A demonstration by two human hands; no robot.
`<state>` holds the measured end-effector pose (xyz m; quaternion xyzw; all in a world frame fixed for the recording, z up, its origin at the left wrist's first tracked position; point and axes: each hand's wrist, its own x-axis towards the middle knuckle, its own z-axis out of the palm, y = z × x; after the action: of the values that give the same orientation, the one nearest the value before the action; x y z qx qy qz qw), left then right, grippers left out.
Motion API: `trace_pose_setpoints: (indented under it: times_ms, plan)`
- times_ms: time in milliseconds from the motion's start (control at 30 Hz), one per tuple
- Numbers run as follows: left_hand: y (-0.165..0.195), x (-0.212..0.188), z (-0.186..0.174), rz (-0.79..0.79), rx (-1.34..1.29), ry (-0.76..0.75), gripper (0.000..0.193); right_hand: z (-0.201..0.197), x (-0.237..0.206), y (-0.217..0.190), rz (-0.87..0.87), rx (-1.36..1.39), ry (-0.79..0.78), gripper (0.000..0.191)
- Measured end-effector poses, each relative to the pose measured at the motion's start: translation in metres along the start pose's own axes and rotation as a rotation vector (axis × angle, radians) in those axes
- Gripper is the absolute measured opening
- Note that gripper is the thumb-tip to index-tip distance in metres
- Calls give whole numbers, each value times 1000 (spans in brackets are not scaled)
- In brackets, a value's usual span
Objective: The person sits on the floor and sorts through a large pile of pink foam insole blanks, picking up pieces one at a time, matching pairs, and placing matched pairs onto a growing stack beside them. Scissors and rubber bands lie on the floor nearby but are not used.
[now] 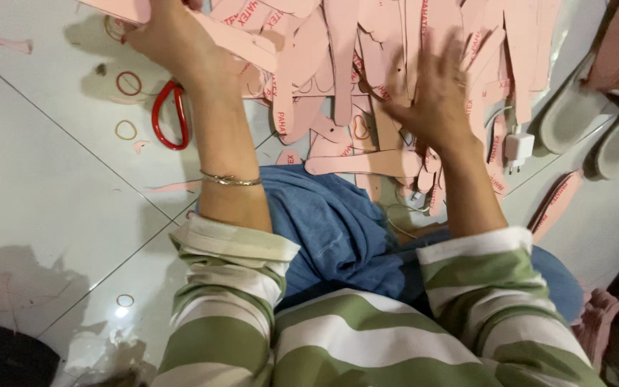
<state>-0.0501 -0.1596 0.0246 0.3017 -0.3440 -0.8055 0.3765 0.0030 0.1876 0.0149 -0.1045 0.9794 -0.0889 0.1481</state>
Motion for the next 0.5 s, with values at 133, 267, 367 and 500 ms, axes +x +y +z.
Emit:
trace_pose_setpoints:
  times_ms: [133, 267, 367, 500]
  plan:
    - [-3, -2, -2, 46, -36, -88, 25, 3, 50, -45, -61, -62, -205, 133]
    - [-2, -2, 1, 26, -33, -59, 23, -1, 75, -61, -87, -100, -262, 143]
    - [-5, 1, 1, 49, 21, -70, 23, 3, 74, -59, -173, -115, -149, 138]
    - [-10, 2, -5, 3, 51, -51, 33, 17, 60, -49, -240, -208, -62, 121]
